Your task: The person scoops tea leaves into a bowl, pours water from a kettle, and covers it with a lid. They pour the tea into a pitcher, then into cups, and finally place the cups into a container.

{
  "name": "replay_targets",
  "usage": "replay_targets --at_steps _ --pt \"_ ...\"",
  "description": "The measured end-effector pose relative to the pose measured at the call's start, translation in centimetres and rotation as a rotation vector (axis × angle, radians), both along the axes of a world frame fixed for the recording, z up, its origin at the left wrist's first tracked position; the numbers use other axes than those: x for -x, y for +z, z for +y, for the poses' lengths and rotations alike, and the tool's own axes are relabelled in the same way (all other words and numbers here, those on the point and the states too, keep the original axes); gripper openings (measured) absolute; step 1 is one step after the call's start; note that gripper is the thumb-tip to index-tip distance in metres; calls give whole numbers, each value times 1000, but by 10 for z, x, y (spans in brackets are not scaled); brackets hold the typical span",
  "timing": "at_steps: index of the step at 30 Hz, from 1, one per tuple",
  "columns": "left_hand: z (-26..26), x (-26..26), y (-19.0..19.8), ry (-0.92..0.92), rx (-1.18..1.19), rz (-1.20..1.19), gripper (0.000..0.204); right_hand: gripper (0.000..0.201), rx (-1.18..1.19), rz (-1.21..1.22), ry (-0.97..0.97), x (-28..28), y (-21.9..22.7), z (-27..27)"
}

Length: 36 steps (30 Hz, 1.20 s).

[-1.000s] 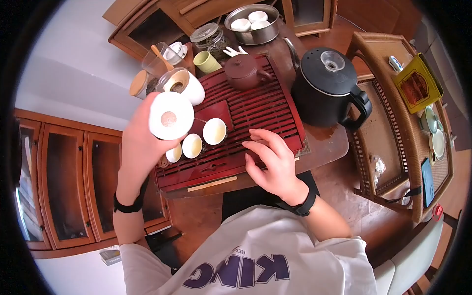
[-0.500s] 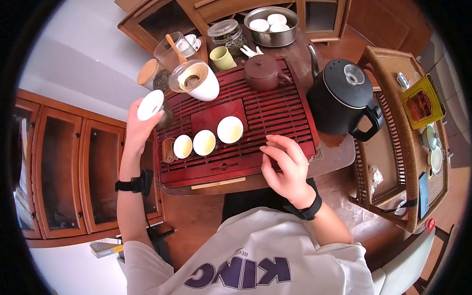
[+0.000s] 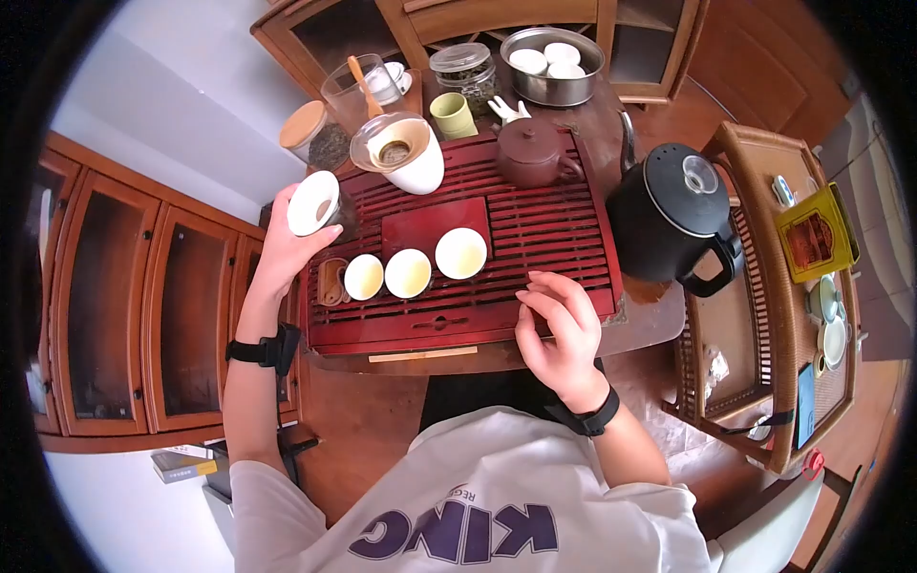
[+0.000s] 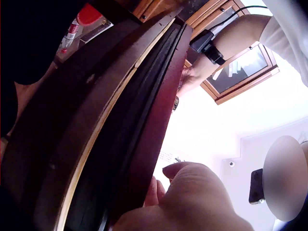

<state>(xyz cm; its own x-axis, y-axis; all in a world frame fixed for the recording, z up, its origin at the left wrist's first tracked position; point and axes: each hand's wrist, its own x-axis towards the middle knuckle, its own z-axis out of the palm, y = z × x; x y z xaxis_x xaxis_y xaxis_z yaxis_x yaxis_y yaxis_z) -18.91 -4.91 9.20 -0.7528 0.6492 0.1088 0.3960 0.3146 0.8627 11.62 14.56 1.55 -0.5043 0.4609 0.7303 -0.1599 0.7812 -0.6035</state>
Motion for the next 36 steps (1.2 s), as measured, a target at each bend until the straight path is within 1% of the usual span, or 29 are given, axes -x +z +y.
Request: replay_targets --at_steps 1,2,4,5,6,8,9,10,12,14,15,16,17,18,20,22,24,25,26,27,28,29,32,34,36 --pt "-2 1 1 -9 28 -20 84 26 -10 3 -1 0 0 0" --pt "-4 -1 2 1 23 -16 84 26 -15 7 8 0 0 1" --pt "-6 -7 5 -7 -36 -54 100 26 -9 -14 -4 -1 0 0" --pt "-7 -10 8 -4 -59 -151 110 26 -12 -11 1 -1 0 -1" --pt "-8 -16 11 0 -64 -149 110 26 -14 -9 2 -1 1 0" --pt "-11 -40 20 57 -108 94 109 26 -20 -9 1 -1 1 1" --pt "-15 -55 31 175 112 407 102 27 -18 -8 2 -1 1 1" --pt "-18 -70 36 174 113 404 102 27 -14 -9 3 -2 1 0" --pt "-22 -97 40 129 122 527 95 28 0 -21 -2 -2 2 0" --pt "-26 -117 33 108 94 361 91 29 6 -36 -7 -2 5 -1" --pt "-25 -124 27 106 95 285 94 30 100 -55 -12 -1 7 -2" --pt "-26 -127 22 52 142 308 96 30 192 -73 -17 -2 9 -2" --pt "-25 -128 14 48 127 273 96 35 193 -96 19 -5 7 3" --pt "-23 -129 3 45 111 238 96 35 182 -104 22 -3 9 3" --pt "-21 -128 -11 45 102 213 95 44 367 -105 47 7 14 1" --pt "-18 -127 -17 39 97 195 94 58 234 -234 75 11 17 6" --pt "-15 -128 -20 57 91 155 92 64 215 -292 103 18 26 2" --pt "-14 -128 -23 58 90 156 92 70 220 -319 124 24 29 1" --pt "-13 -127 -27 79 87 196 90 80 196 -338 159 30 27 0" --pt "-12 -126 -31 100 84 237 88 85 166 -367 143 35 26 -3" --pt "-11 -124 -34 100 84 239 88 90 136 -396 126 40 26 -6" --pt "-10 -122 -38 115 61 227 86 94 160 -423 157 44 28 -7" --pt "-8 -122 -36 131 7 172 82 92 206 -359 206 55 23 -10" --pt "-8 -123 -37 131 -24 126 81 88 240 -359 187 57 21 -11" --pt "-9 -123 -39 177 -110 66 81 85 290 -341 152 56 17 -11"
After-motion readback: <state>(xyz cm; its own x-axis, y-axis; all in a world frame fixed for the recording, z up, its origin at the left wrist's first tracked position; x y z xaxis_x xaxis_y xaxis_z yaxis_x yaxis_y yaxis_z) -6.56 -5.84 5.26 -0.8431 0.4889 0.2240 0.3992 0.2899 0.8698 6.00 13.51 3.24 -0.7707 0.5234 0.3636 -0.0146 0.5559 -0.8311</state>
